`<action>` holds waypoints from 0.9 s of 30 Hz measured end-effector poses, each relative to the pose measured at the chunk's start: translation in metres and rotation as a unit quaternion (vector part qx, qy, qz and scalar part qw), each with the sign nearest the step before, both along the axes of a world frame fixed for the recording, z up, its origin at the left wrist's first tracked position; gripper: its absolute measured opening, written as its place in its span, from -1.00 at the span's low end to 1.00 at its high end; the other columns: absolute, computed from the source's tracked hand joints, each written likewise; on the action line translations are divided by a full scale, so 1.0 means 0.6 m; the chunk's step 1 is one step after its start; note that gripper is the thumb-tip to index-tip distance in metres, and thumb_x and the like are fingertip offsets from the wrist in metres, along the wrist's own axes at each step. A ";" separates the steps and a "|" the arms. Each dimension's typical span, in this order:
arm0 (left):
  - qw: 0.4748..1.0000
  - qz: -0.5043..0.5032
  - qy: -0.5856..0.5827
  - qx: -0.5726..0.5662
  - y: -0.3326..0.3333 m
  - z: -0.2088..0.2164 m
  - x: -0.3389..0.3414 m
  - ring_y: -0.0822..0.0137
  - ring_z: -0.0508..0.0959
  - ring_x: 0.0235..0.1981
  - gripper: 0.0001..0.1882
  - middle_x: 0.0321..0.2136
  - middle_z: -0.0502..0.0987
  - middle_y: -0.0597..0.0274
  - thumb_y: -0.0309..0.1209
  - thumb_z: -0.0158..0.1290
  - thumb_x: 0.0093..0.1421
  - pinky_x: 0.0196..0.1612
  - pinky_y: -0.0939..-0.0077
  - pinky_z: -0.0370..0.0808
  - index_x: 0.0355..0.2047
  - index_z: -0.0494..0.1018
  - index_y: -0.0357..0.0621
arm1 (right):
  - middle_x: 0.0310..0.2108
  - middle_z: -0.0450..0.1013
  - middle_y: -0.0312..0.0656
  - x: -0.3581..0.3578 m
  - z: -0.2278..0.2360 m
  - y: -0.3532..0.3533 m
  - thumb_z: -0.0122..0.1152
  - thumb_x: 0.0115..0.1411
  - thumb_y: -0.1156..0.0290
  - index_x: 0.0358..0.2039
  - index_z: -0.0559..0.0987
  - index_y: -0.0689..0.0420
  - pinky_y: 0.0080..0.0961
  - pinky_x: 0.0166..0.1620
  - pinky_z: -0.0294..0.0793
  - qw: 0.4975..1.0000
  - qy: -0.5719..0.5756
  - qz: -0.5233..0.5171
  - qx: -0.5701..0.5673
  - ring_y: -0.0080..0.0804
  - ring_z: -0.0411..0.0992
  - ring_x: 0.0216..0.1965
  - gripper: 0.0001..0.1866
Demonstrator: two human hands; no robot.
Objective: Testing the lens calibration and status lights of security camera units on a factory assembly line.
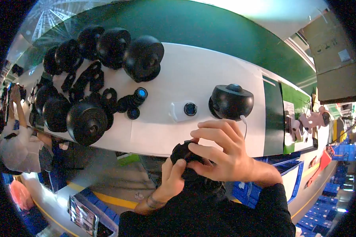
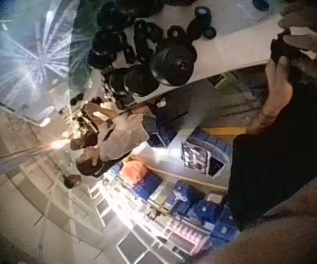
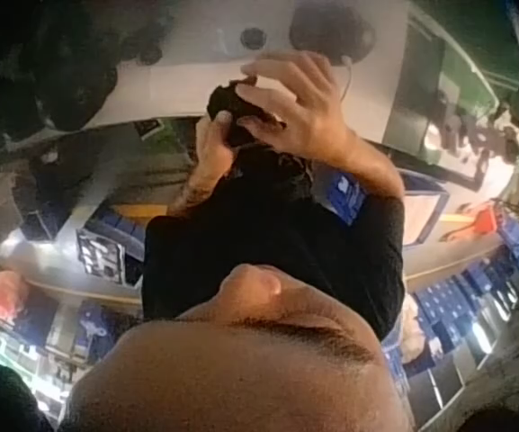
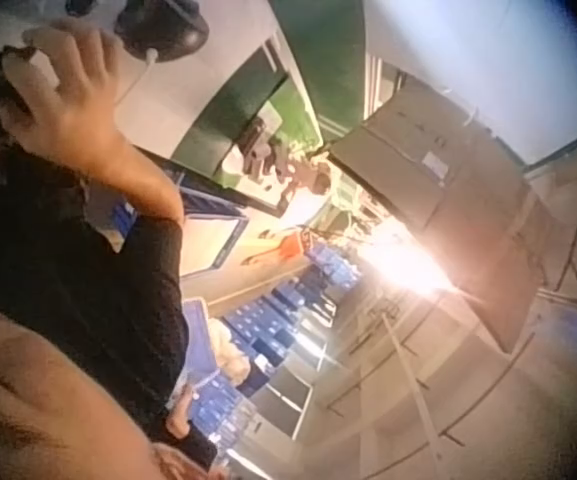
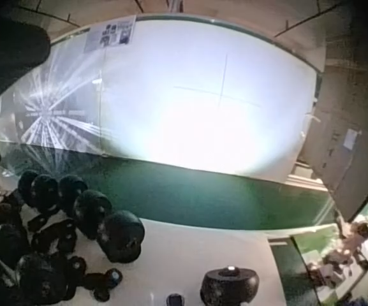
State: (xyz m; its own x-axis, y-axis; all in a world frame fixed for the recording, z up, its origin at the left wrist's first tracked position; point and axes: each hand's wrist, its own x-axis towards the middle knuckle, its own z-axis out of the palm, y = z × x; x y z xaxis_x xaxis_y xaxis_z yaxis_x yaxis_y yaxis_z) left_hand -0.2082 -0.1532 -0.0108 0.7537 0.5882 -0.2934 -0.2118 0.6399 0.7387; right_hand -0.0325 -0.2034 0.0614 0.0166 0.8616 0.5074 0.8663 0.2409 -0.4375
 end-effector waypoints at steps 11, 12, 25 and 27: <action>0.999 -0.023 0.038 0.020 0.016 -0.008 -0.006 0.22 0.48 0.05 -0.43 0.03 0.48 0.08 -0.07 -0.22 0.39 0.10 0.27 0.44 0.17 0.32 -0.30 | -0.11 0.50 -0.19 -0.011 -0.006 0.003 0.57 -0.21 0.23 -0.13 0.56 0.06 -0.25 -0.12 0.44 0.999 0.029 -0.021 -0.012 -0.14 0.50 -0.10 -0.41; 0.998 0.003 -0.010 -0.054 0.014 -0.004 -0.002 0.21 0.47 0.07 -0.40 0.04 0.47 0.07 -0.04 -0.22 0.37 0.14 0.24 0.41 0.19 0.31 -0.29 | -0.11 0.50 -0.19 -0.011 -0.006 0.004 0.57 -0.22 0.23 -0.11 0.56 0.07 -0.25 -0.12 0.45 1.000 0.020 -0.013 -0.009 -0.15 0.50 -0.11 -0.40; 0.997 -0.007 -0.057 -0.054 0.009 0.013 0.010 0.16 0.51 -0.02 -0.43 0.00 0.45 -0.02 -0.17 -0.42 0.39 0.07 0.26 0.49 0.19 0.24 -0.38 | -0.08 0.51 -0.17 0.001 -0.005 0.003 0.56 -0.27 0.33 -0.11 0.56 0.14 -0.33 -0.16 0.47 1.000 0.020 0.015 -0.018 -0.20 0.52 -0.16 -0.38; 0.998 0.034 -0.025 -0.051 0.007 0.011 0.013 0.14 0.54 -0.06 -0.45 -0.04 0.48 -0.07 -0.17 -0.37 0.40 0.04 0.28 0.51 0.18 0.23 -0.38 | -0.08 0.51 -0.15 0.002 -0.003 0.005 0.56 -0.25 0.34 -0.06 0.54 0.16 -0.31 -0.15 0.47 0.999 0.030 0.020 -0.030 -0.17 0.51 -0.15 -0.35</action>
State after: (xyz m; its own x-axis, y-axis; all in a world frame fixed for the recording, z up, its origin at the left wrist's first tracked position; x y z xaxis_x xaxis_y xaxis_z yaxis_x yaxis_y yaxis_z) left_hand -0.2007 -0.1492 -0.0044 0.7284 0.6073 -0.3173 -0.2927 0.6945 0.6572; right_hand -0.0314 -0.2006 0.0593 0.0112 0.8909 0.4540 0.8284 0.2460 -0.5032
